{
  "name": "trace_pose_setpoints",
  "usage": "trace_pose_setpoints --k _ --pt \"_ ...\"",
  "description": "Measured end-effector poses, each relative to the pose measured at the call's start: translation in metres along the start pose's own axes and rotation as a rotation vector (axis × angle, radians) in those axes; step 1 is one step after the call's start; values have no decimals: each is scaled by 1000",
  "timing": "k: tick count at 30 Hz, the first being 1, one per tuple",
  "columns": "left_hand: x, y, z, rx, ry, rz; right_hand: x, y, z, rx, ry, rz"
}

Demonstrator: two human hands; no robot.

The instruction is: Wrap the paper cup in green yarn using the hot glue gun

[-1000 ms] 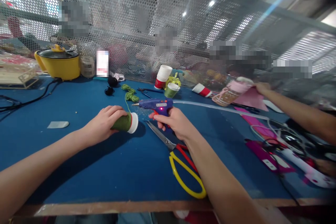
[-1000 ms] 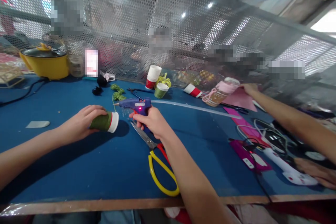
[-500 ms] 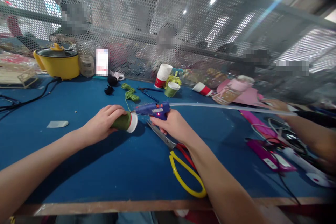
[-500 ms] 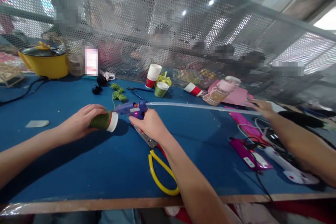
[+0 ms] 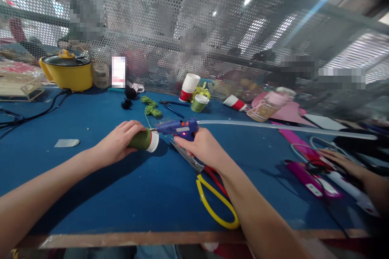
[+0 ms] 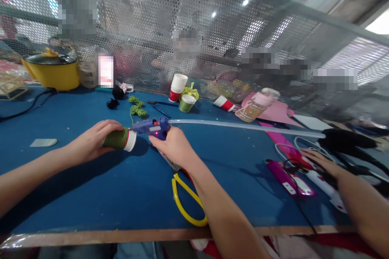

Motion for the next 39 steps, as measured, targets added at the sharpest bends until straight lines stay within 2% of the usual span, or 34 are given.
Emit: trace_pose_setpoints --k 21,39 --pt "5 -2 4 131 81 -22 1 5 -6 -13 57 33" --pt "3 -1 -1 165 122 -19 0 10 -9 102 85 26"
Point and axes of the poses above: each hand's wrist, its own y-axis away from the middle knuckle, its own x-axis out of the back of the hand, z = x × y, the point moved 3 cm from there along -y, towards the middle knuckle, and after that the axes turned 1 degree about y, right-handed, at the moved point
